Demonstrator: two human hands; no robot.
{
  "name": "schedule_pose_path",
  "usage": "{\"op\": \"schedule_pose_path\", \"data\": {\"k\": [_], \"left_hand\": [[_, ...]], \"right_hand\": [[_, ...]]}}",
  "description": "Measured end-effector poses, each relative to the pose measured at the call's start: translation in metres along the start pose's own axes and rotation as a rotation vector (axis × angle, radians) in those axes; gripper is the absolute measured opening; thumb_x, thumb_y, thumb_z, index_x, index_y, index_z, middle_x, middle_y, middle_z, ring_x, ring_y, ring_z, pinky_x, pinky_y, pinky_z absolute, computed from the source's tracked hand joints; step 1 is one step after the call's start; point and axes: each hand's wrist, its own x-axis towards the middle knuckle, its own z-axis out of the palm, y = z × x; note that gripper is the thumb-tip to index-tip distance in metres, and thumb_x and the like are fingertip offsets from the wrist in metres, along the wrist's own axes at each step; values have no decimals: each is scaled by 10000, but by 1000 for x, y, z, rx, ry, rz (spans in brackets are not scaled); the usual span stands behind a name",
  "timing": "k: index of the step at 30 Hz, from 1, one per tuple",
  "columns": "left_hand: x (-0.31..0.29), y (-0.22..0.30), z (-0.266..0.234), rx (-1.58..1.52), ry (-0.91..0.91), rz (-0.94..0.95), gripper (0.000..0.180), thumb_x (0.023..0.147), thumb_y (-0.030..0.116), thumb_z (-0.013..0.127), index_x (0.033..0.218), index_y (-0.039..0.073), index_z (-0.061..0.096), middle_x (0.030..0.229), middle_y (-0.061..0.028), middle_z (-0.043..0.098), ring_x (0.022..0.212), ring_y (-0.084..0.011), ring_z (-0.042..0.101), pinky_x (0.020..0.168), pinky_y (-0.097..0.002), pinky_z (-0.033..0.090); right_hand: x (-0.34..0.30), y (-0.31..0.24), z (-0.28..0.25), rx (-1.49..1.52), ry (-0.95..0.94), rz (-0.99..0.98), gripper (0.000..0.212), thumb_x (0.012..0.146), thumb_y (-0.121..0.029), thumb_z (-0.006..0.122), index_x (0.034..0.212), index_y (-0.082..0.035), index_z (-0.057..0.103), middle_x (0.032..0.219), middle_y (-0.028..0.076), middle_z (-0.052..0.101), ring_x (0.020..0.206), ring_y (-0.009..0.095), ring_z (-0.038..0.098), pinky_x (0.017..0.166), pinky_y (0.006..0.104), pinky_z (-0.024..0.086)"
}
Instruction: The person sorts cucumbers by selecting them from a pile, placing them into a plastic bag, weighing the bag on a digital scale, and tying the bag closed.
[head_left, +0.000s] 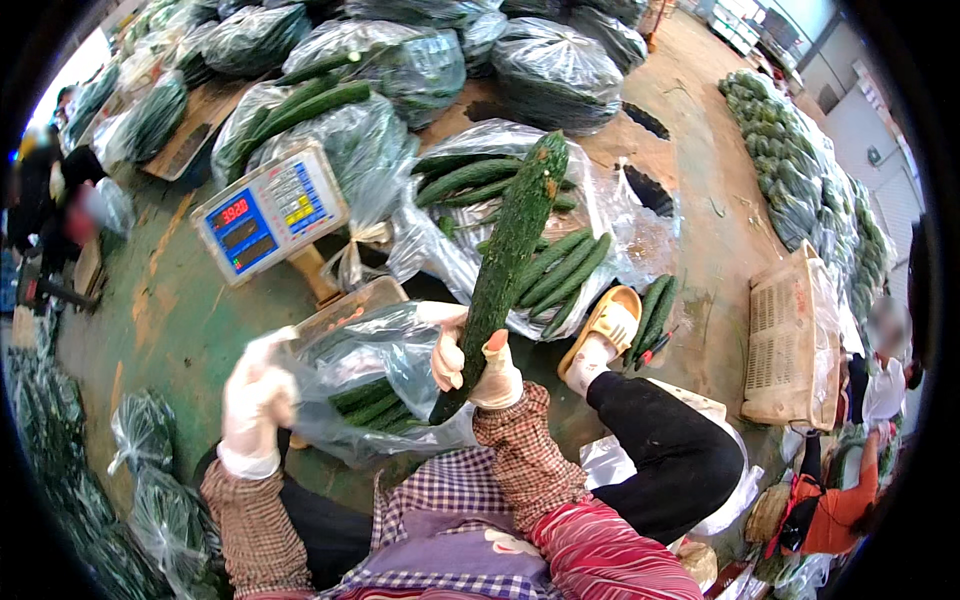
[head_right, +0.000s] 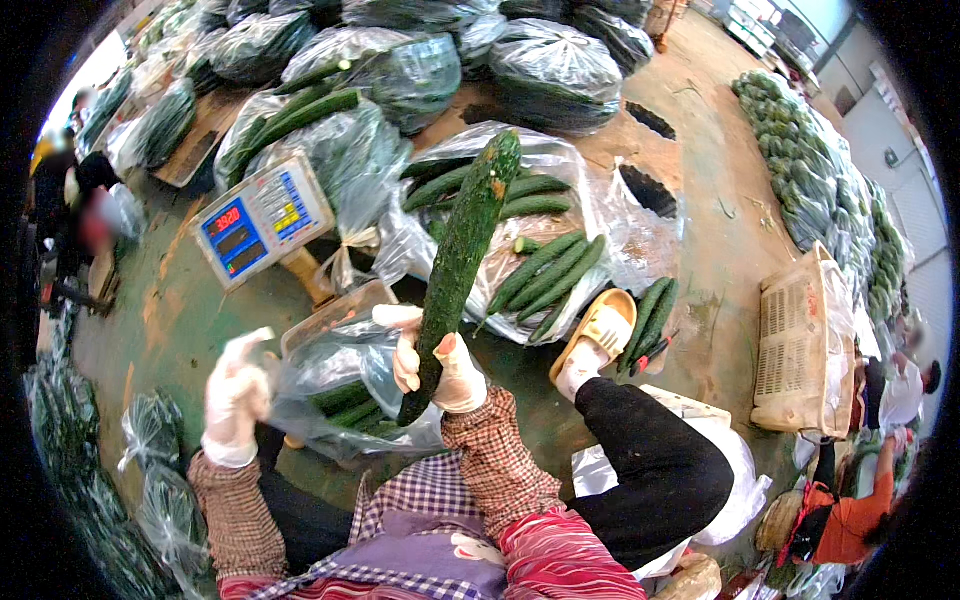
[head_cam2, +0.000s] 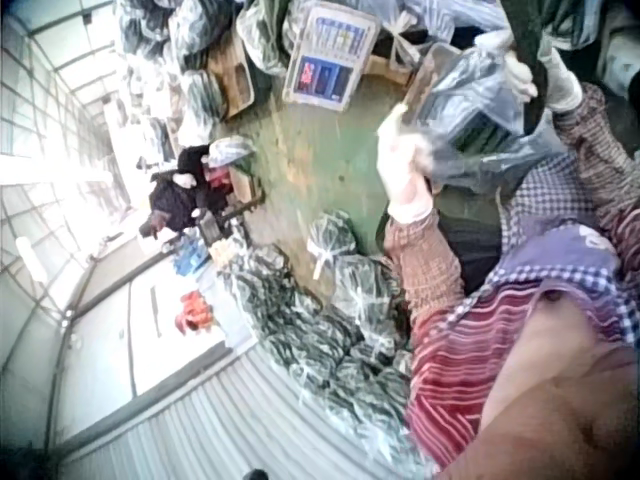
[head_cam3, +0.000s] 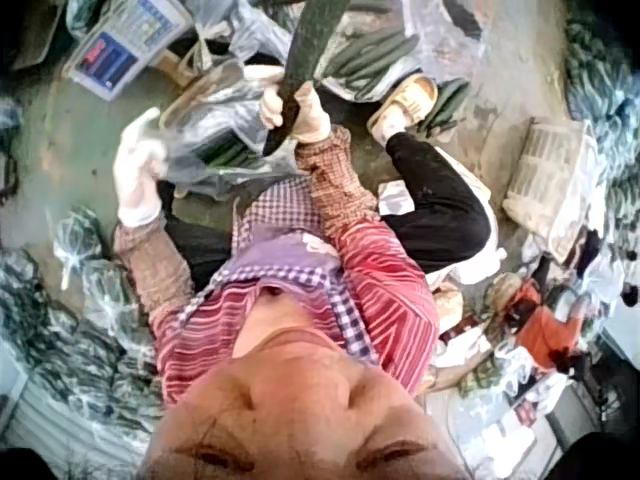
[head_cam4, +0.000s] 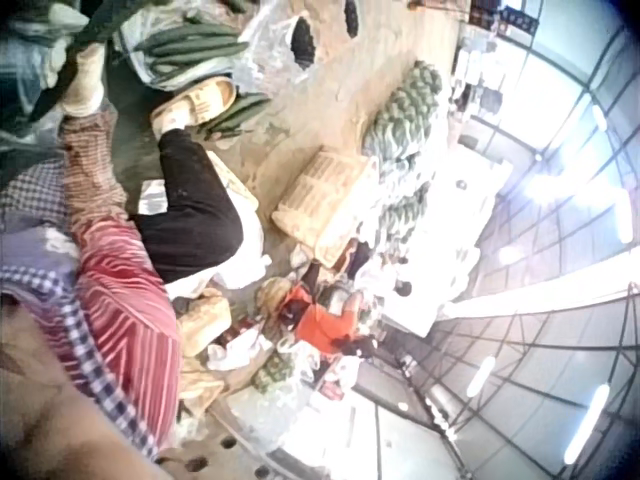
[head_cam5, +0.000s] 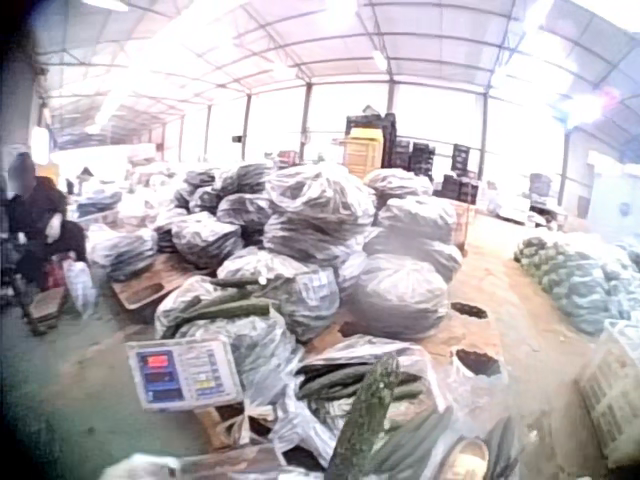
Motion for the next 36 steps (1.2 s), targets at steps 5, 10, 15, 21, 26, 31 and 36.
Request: {"op": "schedule_pose_path", "data": {"k": [5,10,15,21,26,31,36], "left_hand": [[-1,-54,46,-134,-526,137,798,706,38,675,1358,4,216,1286,-135,402,1201,-209,379,974,-314,319],[-19,-56,55,382,-66,-51,431,691,64,643,1102,0,529,934,-56,603,837,-97,567,740,-241,452],[-21,-66,44,517,31,198,296,679,74,637,956,-7,572,690,-61,607,623,-111,585,604,-246,465],[-25,-77,43,638,19,287,329,672,110,657,962,-17,564,746,-130,637,668,-156,628,608,-262,471],[-25,-75,41,721,7,283,340,672,105,658,978,-7,563,748,-147,634,683,-201,642,611,-271,475],[-24,-72,41,733,7,279,326,674,80,647,978,-4,561,751,-140,623,691,-190,622,614,-276,472],[-20,-82,39,827,64,382,283,677,39,634,946,-9,559,728,-101,612,651,-134,600,597,-268,460]], "right_hand": [[12,37,54,-380,87,-67,877,708,-598,603,1294,10,365,772,-10,527,717,80,495,648,229,389],[32,12,72,-384,-13,-119,972,740,-508,617,1409,-95,45,1311,89,369,1144,194,400,956,357,303],[49,-29,52,-453,130,-109,787,815,-245,555,1414,-128,58,1255,107,408,1092,207,447,893,320,364],[45,-32,52,-262,76,-138,562,811,-98,539,1311,2,303,1202,83,461,1076,163,460,920,291,356],[47,-28,47,-256,193,-200,465,819,-209,555,1207,11,425,1070,88,553,956,194,544,844,341,436],[51,-30,37,-292,203,-219,397,873,-294,488,1126,11,472,1035,101,578,923,216,571,814,367,466],[70,-66,-87,-246,312,-19,369,884,-228,445,1167,8,467,1073,95,573,950,203,563,856,302,432]]}}
